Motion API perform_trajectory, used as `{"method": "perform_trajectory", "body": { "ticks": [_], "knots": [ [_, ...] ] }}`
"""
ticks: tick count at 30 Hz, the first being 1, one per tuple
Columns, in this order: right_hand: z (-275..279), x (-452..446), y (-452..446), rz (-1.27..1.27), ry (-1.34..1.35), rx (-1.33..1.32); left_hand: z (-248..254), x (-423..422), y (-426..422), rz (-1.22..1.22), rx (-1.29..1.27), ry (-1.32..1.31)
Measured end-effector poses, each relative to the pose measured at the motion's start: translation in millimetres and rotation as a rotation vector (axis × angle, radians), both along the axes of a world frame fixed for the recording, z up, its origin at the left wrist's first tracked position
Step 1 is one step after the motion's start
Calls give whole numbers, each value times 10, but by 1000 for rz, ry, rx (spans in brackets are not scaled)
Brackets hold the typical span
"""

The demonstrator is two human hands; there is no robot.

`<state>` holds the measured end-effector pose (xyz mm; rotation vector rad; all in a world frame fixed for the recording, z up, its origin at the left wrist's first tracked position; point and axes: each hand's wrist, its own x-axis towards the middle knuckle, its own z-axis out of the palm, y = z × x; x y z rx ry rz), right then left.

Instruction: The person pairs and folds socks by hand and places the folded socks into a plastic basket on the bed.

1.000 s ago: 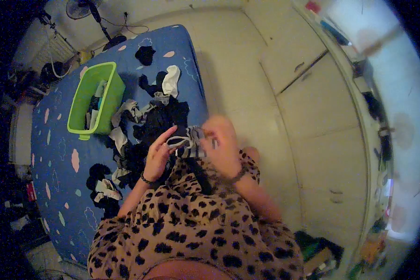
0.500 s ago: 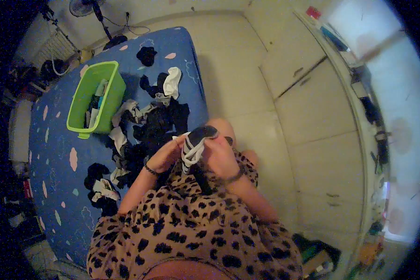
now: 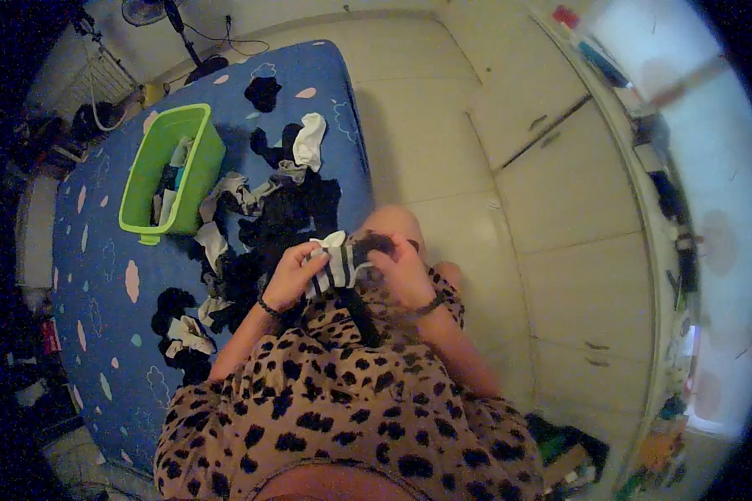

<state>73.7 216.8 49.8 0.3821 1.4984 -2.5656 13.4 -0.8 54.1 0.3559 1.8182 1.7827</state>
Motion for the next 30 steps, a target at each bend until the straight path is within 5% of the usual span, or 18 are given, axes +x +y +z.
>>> {"method": "perform_trajectory", "body": {
  "ticks": [2,5,8,9,10,16,19,25,26,28,30],
  "knots": [
    [26,15,-23,18,49,248,-68,22,8,50,17,-36],
    [-236,21,28,-102,20,275,-194,30,-17,58,180,-173],
    [-146,88,113,-235,-110,-7,-242,57,-80,-45,65,-194],
    [-112,126,136,-239,-110,-10,-174,85,-99,-123,-9,-23],
    [-77,188,164,-271,-149,49,-126,117,-110,-201,-80,148],
    [-622,616,391,-320,-254,230,-413,351,-80,-122,-18,-11],
    [-933,664,434,-316,29,825,-443,414,50,12,45,-92],
    [-568,177,248,-752,-195,117,-460,556,320,114,20,36],
    [-622,122,273,-751,-197,116,-468,550,333,181,65,40],
    [-775,48,317,-566,-50,664,-367,397,265,296,17,-197],
    [-956,56,316,-555,-103,481,-629,241,143,283,-37,-145]
  ]
}}
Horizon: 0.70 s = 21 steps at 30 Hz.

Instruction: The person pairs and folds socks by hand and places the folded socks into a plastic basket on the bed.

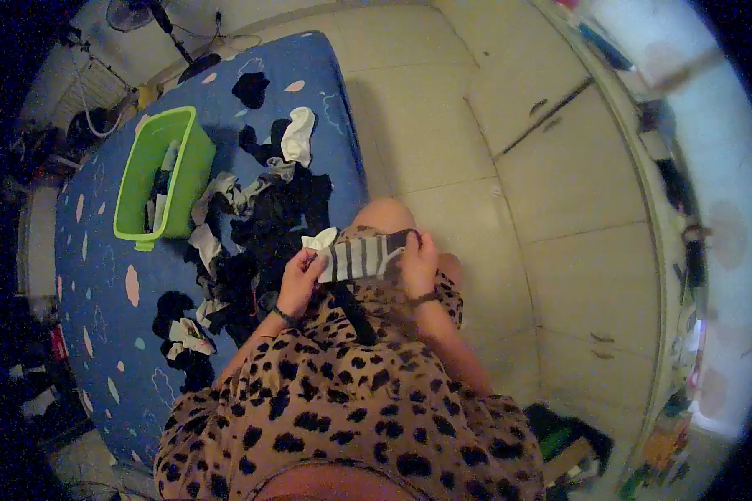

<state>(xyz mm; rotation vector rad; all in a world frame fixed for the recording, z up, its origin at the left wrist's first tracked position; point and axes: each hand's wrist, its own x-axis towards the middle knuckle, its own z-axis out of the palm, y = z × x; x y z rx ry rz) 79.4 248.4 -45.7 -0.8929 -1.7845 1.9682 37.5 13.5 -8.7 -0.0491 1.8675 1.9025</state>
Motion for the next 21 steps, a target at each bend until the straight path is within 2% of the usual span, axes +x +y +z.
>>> {"method": "perform_trajectory", "body": {
  "ticks": [1,3,5,9,12,14,15,17,19,21],
  "knots": [
    [-122,-7,19,61,-39,150,-128,-49,-14,34,74,-24],
    [-177,4,27,118,-76,302,-254,-138,-103,-6,28,-30],
    [-52,55,12,176,-155,73,-286,-182,-111,-24,-4,-69],
    [-19,63,23,123,-150,-4,-230,-253,-126,-33,-5,-125],
    [-157,79,72,167,-196,11,-537,-257,-151,-45,-39,-68],
    [-447,72,178,179,-192,291,-796,-269,-164,-66,-77,139],
    [-449,70,191,180,-192,293,-650,-261,-166,-86,-107,58],
    [-431,74,195,165,-191,450,-546,-233,-157,-79,-93,59],
    [-445,77,224,155,-180,347,-485,-258,-176,-72,-82,62],
    [-415,65,219,148,-170,244,-434,-387,-194,-141,-20,-335]
  ]
}}
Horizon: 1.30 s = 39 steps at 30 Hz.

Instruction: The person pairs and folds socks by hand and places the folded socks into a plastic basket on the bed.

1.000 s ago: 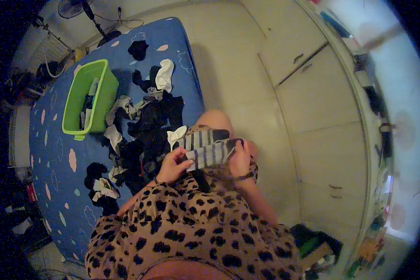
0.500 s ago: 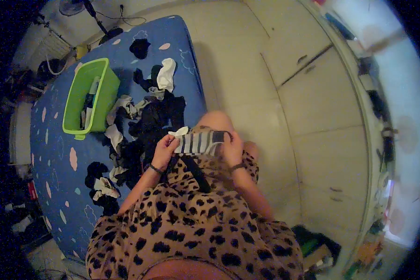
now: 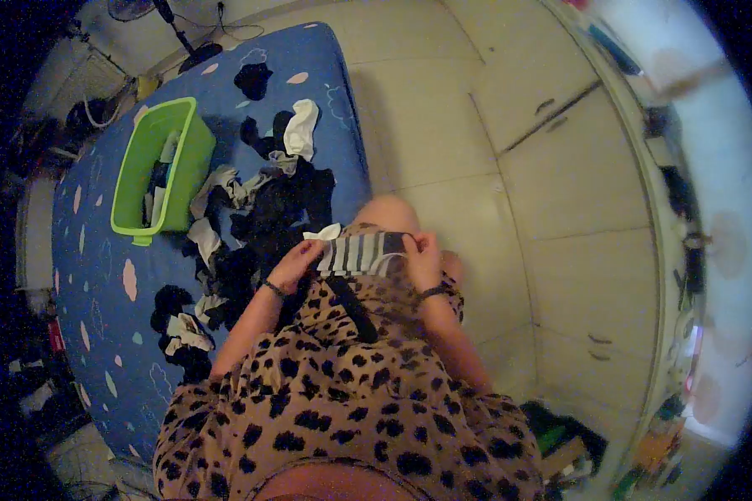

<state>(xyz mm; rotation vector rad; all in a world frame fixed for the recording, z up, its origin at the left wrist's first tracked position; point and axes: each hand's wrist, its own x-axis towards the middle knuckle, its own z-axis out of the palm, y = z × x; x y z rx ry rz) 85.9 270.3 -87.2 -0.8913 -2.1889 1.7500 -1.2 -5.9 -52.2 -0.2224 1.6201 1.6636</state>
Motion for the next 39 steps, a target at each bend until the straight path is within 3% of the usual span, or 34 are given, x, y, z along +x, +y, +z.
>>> {"method": "perform_trajectory", "body": {
  "ticks": [3,6,8,11,13,14,15,17,19,22,23,24,25,27,30,33,37,39],
  "knots": [
    [224,-25,-68,-13,48,-7,96,-102,18,-12,90,-204],
    [424,-36,-80,70,99,-113,30,-125,57,-141,19,-42],
    [706,-46,-74,160,-66,32,153,-97,130,-183,23,18],
    [670,-92,165,231,-6,-75,499,15,192,-25,241,-17],
    [842,-207,189,243,56,-142,513,148,188,17,339,103],
    [909,-272,199,259,127,-206,447,229,239,20,108,331],
    [871,-334,219,261,135,-204,165,276,242,-9,-40,759],
    [619,-425,258,394,89,97,439,432,308,-47,-250,794],
    [474,-478,218,429,124,184,516,445,332,-75,-321,781],
    [551,-424,153,317,69,320,640,561,327,-59,-481,1006],
    [663,-407,116,237,256,595,713,541,303,-52,-485,1014],
    [786,-364,74,143,440,866,786,522,280,-84,-543,1229],
    [910,-252,4,141,438,865,819,529,258,-124,-599,1438],
    [1068,54,-180,283,145,538,784,476,219,-152,-505,1466],
    [1061,286,-389,343,28,560,641,306,264,-471,-168,1645],
    [935,300,-482,314,11,529,590,331,401,-613,-18,1428],
    [858,222,-457,332,-79,611,489,208,612,-556,17,1191],
    [814,200,-452,329,-68,614,482,197,671,-498,49,1209]
  ]
}}
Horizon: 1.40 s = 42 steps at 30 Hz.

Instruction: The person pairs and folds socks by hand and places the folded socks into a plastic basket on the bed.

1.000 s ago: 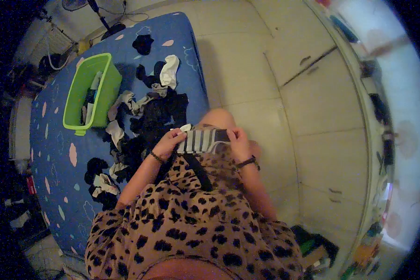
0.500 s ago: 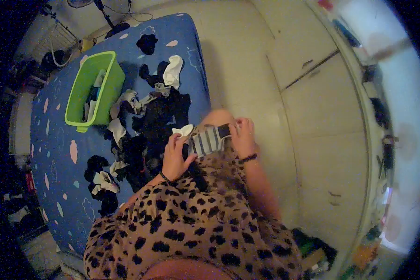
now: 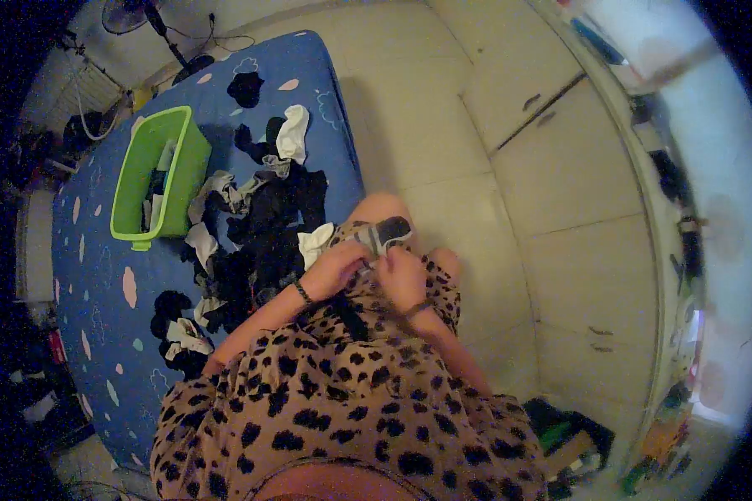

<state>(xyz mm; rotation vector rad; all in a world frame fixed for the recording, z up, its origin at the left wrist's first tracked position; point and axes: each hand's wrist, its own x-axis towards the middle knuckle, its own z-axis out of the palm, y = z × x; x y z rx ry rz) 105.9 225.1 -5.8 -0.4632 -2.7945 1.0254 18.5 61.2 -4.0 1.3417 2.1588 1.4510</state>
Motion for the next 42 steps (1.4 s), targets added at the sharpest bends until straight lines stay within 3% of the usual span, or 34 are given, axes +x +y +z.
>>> {"method": "perform_trajectory", "body": {
  "ticks": [2,5,7,8,10,14,16,20,22,27,29,31,35,38,42],
  "knots": [
    [-34,10,17,6,3,2,26,-21,45,-30,-178,71],
    [-34,41,54,-27,115,-222,89,31,118,83,-253,97],
    [41,61,122,-129,40,-767,45,36,113,99,-203,106],
    [82,81,123,-135,43,-767,28,35,115,112,-148,115],
    [227,101,108,-211,-43,-1088,70,40,85,95,-196,119],
    [-161,143,311,-49,-65,-843,124,86,89,61,-312,55],
    [-180,43,395,330,194,-11,141,145,100,94,-317,133],
    [53,32,446,86,131,-145,137,179,143,163,-319,290],
    [-51,-50,558,-229,-47,-277,145,182,147,159,-321,285],
    [-226,-283,615,-77,114,-318,81,197,124,184,-267,279],
    [-285,-366,625,-4,136,-275,66,176,70,23,-330,284],
    [-308,-445,629,-37,248,-711,109,181,56,2,-342,356],
    [-242,-539,673,-4,129,-634,167,191,75,-46,-428,454],
    [-383,-612,664,0,178,-473,163,206,101,-40,-483,479],
    [-322,-611,652,-40,-7,-248,150,209,76,-43,-511,510]
  ]
}}
